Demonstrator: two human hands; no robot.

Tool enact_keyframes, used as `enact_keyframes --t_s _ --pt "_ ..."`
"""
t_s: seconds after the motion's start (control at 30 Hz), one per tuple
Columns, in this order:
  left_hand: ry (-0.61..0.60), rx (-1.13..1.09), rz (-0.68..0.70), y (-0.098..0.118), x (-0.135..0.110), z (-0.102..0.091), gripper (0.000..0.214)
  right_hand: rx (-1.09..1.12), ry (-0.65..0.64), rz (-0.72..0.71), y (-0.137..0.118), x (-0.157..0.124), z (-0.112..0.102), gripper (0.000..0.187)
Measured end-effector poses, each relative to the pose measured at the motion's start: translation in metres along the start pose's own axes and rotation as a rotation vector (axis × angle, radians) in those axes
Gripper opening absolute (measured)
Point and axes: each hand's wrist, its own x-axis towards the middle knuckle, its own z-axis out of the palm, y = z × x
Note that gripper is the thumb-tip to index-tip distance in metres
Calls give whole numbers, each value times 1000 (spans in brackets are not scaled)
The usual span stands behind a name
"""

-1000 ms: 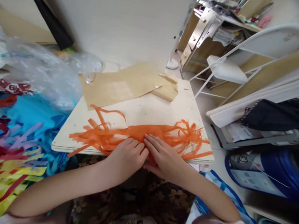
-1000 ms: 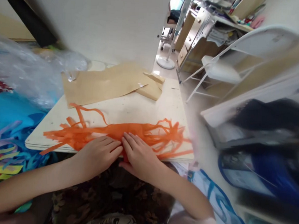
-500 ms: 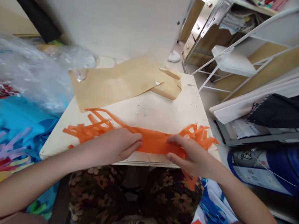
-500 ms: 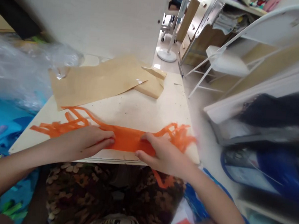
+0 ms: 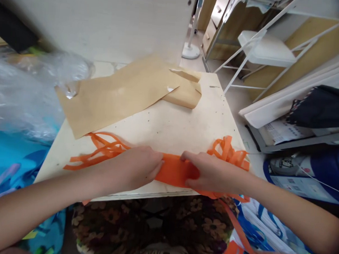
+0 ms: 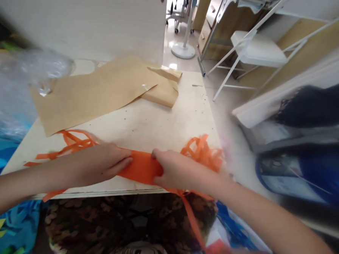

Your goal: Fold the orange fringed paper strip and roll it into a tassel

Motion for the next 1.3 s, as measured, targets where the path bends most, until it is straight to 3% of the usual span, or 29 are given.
enact_keyframes --t_s 0.13,0.23,0.33,0.43,0.5,0.53,0.6,0.67,0.77,0.83,0.93,1.07,1.17,1.3 --pt "17 39 0 -3 0 2 31 16 -118 18 32 -35 -5 16" --pt "40 55 3 0 -1 0 29 158 -79 56 62 -68 -11 15" --pt "23 96 -36 8 -3 0 25 250 -58 195 100 -95 -20 14" --pt "36 161 -94 19 -9 5 23 9 40 399 123 -106 -32 9" --pt "74 211 -105 26 -15 12 23 -345 262 497 111 -100 -37 14" --pt "102 237 -104 29 -18 16 23 -499 383 474 95 -93 -38 18" --pt "162 277 -118 34 -23 22 21 -458 523 224 51 -70 -32 26" --pt "197 287 -148 37 -27 26 19 -278 330 -99 4 -43 -18 35" --pt "244 323 -196 41 -32 29 17 -263 143 -239 -38 -10 2 41" --pt "356 382 -216 43 -36 31 18 -218 122 -242 -44 0 6 41" --pt "573 480 -263 46 -39 35 19 -114 150 -193 -39 -5 -4 45" --pt "644 554 -361 50 -38 40 19 -58 120 -148 -40 -21 -18 53" --pt "652 577 -407 50 -40 41 18 -210 144 -148 -46 -23 -11 52" --pt "712 637 -506 44 -49 39 19 -616 271 -263 -44 -11 0 17"
